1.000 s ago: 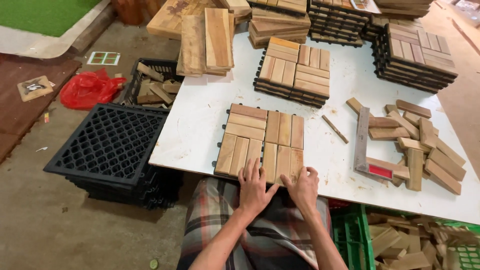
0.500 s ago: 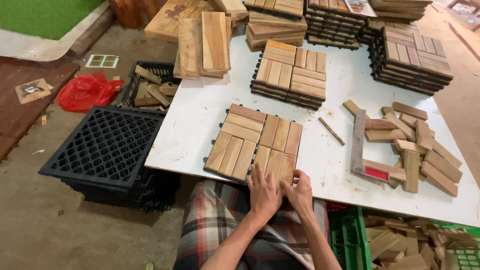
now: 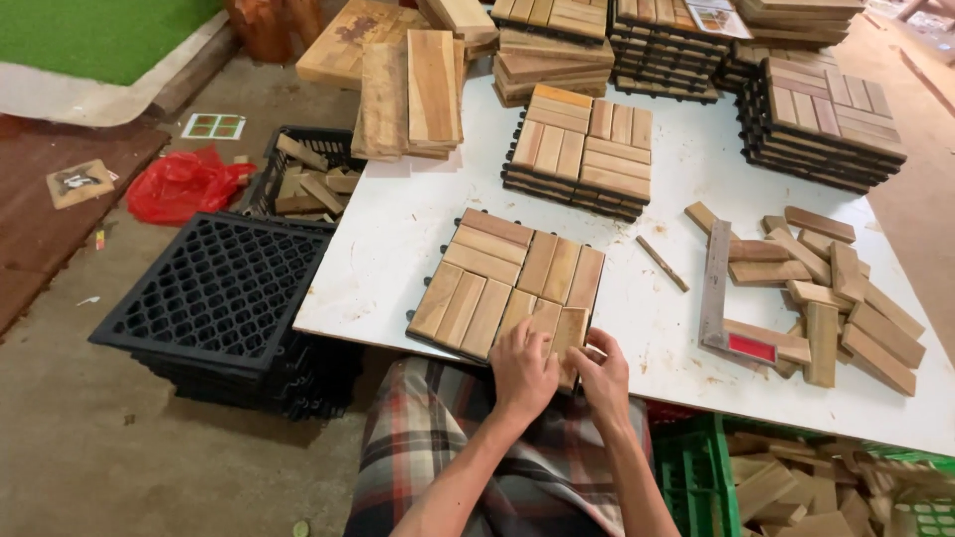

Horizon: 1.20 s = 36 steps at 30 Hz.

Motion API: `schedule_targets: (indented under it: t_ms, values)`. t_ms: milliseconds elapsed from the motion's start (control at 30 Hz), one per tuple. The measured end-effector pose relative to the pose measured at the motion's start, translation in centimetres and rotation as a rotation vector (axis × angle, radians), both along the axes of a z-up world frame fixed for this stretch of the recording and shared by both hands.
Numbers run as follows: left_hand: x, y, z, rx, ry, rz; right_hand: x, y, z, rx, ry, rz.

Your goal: The person arranges small rectangular wooden blocks into a square pattern within a black plastic grid frame. They place the blocks by hand, adjusting them to fit the grid, and then stack the completed tile onto a pile of finished units.

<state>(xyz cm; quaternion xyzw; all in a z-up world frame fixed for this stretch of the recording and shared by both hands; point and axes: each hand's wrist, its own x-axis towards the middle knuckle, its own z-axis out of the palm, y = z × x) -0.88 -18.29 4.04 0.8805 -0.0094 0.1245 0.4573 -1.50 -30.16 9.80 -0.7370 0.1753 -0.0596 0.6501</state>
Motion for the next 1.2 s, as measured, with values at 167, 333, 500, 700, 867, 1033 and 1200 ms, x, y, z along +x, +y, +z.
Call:
schedule_targets:
  t_ms: [167, 333, 500, 700, 867, 1033, 1200]
  values:
    - [-1.9, 0.5, 2.8, 0.259, 0.202, -0.053, 0.5, 0.8, -0.7, 0.047, 0.156, 0.137]
    - [-2.6, 0.5, 4.3, 0.306, 0.225, -0.036, 1.1, -1.6, -6.6, -0.764, 0.192, 0.209]
    - [-0.4, 1.0, 1.1, 0.037, 0.149, 0.064, 2.1, -1.9, -10.5, -0.865, 0.077, 0.178]
    - [2.1, 2.7, -2.3, -0.240, 0.129, 0.140, 1.6, -0.9, -5.4, -0.080, 0.044, 0.068]
    - [2.8, 3.4, -3.3, -0.424, 0.099, 0.208, 0.0, 0.2, -2.2, 0.050, 0.050, -0.012]
    - [3.6, 3.1, -2.5, -0.469, 0.165, 0.213, -0.4, 0.8, -0.7, 0.143, 0.009, -0.075]
    - [2.4, 2.1, 0.6, -0.299, 0.301, 0.084, 1.8, -0.7, -3.0, 0.090, 0.082, 0.015]
